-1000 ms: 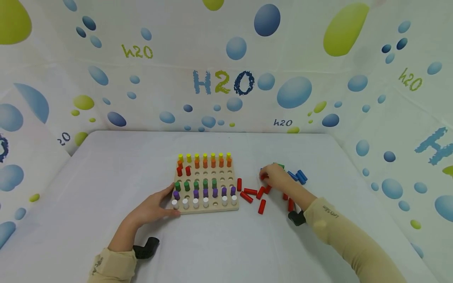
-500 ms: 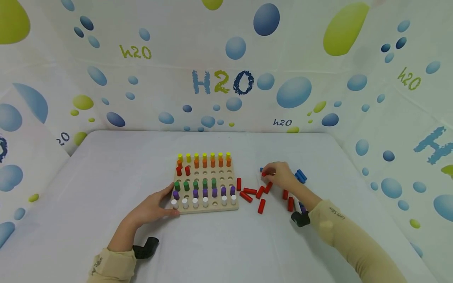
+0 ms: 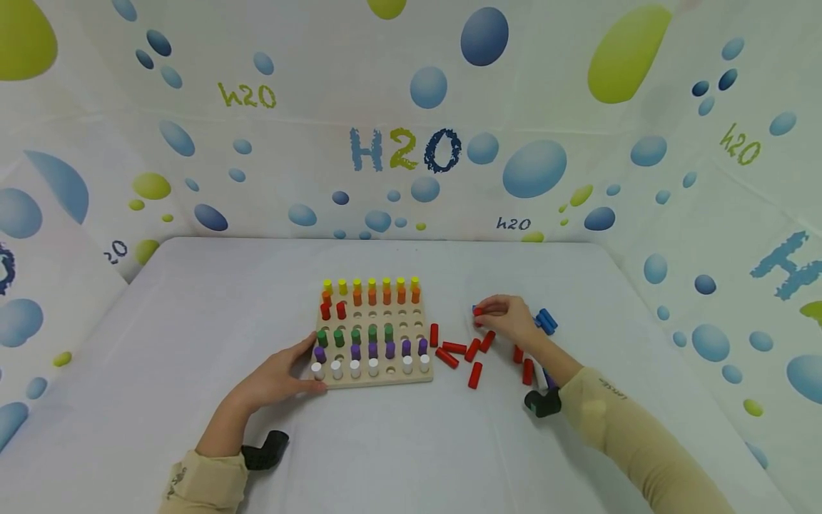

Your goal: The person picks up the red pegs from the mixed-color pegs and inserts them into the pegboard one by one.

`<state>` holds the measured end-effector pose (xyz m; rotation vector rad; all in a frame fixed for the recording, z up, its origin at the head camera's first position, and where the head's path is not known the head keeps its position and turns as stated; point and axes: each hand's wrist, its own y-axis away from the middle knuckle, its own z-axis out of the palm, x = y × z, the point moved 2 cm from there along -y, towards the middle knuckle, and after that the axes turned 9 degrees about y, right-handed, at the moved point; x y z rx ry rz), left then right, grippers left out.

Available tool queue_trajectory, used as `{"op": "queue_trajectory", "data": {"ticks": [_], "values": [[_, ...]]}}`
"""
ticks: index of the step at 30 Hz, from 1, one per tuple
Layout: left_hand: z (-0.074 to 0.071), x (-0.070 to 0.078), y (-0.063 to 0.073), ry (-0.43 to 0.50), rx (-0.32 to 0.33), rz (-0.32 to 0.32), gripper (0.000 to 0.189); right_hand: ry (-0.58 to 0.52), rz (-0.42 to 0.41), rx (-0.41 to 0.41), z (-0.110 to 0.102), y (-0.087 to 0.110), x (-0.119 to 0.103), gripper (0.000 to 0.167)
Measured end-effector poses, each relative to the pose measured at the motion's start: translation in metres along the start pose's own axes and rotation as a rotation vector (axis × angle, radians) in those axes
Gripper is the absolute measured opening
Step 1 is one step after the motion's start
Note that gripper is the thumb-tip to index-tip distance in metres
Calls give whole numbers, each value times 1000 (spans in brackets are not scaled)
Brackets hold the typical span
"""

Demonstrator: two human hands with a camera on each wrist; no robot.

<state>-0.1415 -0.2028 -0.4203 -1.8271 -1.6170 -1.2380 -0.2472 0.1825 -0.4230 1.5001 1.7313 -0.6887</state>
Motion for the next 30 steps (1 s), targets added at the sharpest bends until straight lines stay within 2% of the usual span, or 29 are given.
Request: {"op": "queue_trajectory", "data": {"ticks": [5,9,17,30], "values": [[0,0,0,-12,2,3,103,-113,-16,3,9,-2,2,31],[0,0,0,-13,3,-1,103,-146,6,6,16,-4,-5,31],[1,0,0,6,0,-5,103,-163,20,-2,30,-8,-17,28],[2,-1,0,13,4,-10,103,-188,-35,-32,54,-13,-37,26]]}}
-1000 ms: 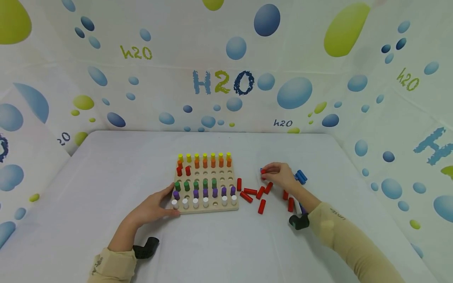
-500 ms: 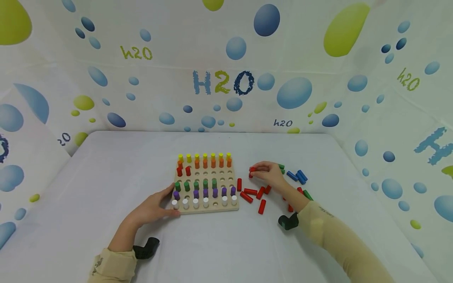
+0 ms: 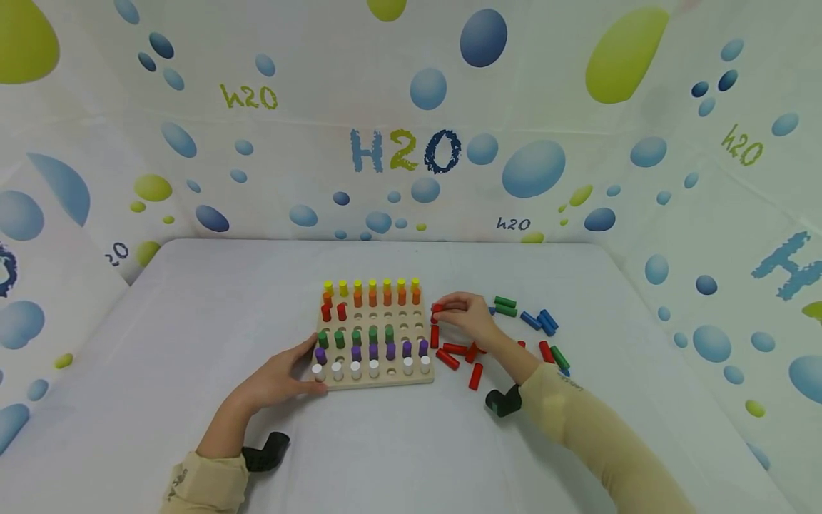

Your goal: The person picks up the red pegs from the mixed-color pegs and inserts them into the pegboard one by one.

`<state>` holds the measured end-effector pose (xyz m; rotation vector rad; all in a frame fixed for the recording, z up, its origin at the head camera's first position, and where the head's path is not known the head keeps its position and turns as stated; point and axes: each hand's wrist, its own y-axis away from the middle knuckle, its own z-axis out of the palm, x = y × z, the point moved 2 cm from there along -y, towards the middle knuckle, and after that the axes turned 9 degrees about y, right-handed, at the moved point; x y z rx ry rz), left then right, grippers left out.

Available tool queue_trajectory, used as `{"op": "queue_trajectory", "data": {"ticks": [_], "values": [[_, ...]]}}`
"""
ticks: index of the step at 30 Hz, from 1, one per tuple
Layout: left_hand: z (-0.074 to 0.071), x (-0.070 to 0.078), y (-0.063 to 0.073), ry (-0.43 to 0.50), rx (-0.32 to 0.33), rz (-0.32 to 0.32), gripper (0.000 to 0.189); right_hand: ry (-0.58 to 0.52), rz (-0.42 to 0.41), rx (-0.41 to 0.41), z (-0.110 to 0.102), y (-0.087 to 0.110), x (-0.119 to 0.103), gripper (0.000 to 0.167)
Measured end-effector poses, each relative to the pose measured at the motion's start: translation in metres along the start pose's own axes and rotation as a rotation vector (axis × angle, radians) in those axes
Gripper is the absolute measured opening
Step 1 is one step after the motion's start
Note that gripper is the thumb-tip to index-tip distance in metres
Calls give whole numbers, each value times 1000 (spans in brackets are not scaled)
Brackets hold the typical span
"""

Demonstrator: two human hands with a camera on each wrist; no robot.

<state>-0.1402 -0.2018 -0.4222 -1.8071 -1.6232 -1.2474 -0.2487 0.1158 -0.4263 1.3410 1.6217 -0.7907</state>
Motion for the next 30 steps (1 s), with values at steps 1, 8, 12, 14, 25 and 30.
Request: {"op": "queue_trajectory", "data": {"ticks": [1,8,12,14,25,30], "values": [[0,0,0,2,-1,0,103,0,-4,0,2,0,-1,26],[0,0,0,9,-6,1,103,-48,-8,-18,16,-2,-10,25],[0,0,1,6,-4,-1,103,-61,17,-11,22,-3,-14,24],[0,0,1,4,-5,0,103,-69,23,-9,26,-5,-16,23],[-2,0,0,-8,-9,56,102,-82,-30,-19,46,-10,-23,22],[-1,0,1,0,-11,50,102,-110,-85,-43,53,-13,-26,21]]}}
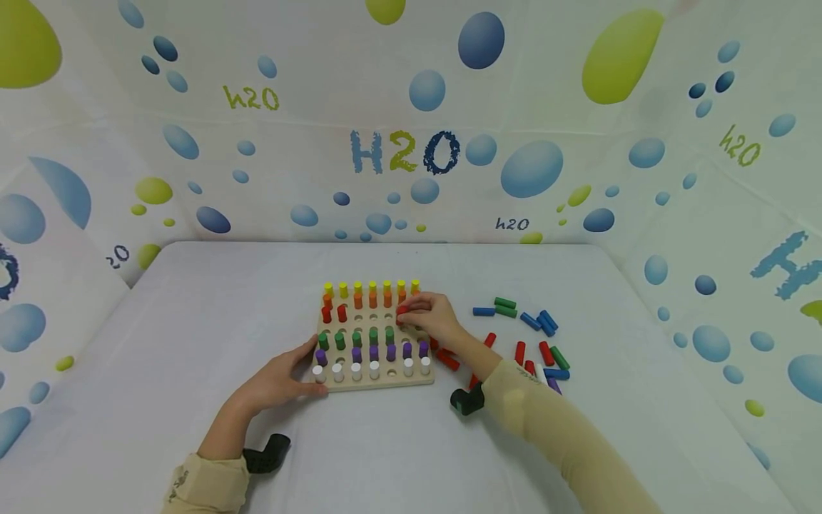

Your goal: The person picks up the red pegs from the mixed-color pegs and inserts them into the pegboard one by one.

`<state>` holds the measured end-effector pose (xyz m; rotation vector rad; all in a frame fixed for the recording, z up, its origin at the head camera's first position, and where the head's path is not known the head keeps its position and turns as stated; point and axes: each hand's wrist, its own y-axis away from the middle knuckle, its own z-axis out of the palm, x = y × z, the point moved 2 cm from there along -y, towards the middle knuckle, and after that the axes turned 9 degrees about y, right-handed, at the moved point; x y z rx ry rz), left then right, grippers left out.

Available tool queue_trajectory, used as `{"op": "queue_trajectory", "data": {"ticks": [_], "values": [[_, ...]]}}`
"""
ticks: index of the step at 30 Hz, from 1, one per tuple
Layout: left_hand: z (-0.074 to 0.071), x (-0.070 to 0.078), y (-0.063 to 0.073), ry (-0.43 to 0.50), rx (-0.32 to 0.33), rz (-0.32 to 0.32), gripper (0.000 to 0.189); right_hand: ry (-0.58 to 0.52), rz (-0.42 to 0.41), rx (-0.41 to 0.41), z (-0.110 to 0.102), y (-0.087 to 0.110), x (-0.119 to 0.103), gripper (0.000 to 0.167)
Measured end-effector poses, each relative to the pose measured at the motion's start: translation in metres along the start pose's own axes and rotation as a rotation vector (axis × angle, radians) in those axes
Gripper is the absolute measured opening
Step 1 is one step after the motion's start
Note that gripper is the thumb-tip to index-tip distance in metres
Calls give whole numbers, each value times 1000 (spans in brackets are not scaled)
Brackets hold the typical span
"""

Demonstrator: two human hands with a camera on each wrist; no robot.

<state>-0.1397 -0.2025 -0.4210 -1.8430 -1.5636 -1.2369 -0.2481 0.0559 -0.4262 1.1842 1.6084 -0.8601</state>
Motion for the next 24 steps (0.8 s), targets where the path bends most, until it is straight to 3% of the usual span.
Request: {"op": "queue_trajectory", "data": {"ticks": [10,18,24], "values": [[0,0,0,11,1,-4,102,44,-14,-37,17,-7,-7,20],[-1,0,0,17,2,4,102,164,-16,-61,24,-15,-12,19],[-1,0,0,18,6,0,101,164,-15,-121,30,-20,-19,17]]}}
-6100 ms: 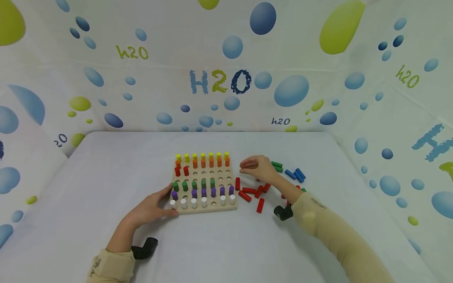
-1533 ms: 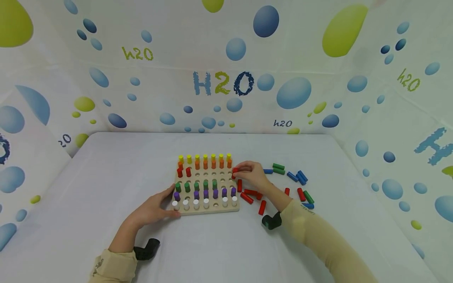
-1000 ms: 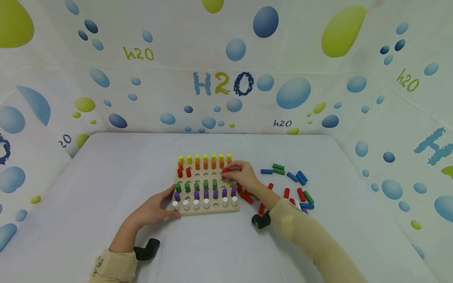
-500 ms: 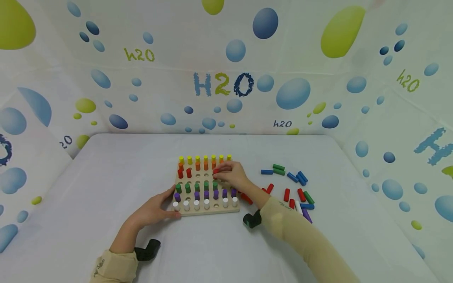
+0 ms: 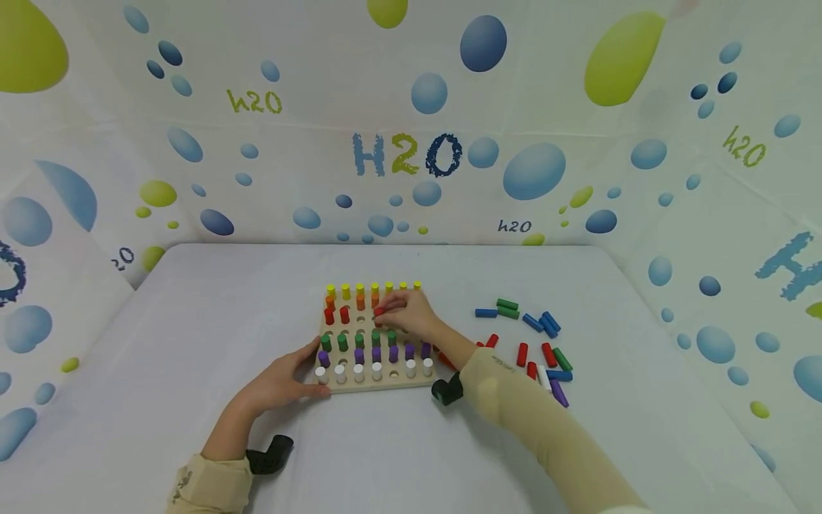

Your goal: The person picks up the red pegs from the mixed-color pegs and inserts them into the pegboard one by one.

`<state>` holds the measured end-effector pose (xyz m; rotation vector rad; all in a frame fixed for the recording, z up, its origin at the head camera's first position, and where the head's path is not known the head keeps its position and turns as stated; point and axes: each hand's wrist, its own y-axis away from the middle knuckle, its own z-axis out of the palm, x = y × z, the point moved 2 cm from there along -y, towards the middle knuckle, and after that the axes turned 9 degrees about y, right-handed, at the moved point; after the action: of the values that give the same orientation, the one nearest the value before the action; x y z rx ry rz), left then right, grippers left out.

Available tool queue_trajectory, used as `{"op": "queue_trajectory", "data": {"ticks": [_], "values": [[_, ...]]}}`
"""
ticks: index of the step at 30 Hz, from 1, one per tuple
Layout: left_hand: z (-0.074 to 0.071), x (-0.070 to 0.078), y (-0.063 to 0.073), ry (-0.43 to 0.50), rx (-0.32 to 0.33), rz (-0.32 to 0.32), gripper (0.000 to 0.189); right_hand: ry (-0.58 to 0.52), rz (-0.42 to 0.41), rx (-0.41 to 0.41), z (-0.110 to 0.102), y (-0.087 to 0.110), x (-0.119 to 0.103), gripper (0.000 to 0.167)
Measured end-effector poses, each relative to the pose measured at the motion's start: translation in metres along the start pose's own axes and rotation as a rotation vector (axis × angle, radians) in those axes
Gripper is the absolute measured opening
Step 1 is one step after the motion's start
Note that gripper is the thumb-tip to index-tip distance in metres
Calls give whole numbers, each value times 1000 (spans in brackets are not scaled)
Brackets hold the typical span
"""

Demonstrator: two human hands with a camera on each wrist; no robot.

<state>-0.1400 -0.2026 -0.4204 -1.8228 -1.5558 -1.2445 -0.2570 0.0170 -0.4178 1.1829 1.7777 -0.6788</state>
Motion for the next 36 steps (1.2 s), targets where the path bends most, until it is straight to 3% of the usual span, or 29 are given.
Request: {"op": "queue_trajectory", "data": {"ticks": [10,26,36], "values": [[-1,0,-1,-1,-5,-4,101,78,35,-14,9,-7,-13,16],[-2,3,0,-15,-10,-4,100,115,68,41,20,-14,-27,15],[-3,3,0,-9,-16,-7,100,118,89,34,22,-15,-29,16]]}}
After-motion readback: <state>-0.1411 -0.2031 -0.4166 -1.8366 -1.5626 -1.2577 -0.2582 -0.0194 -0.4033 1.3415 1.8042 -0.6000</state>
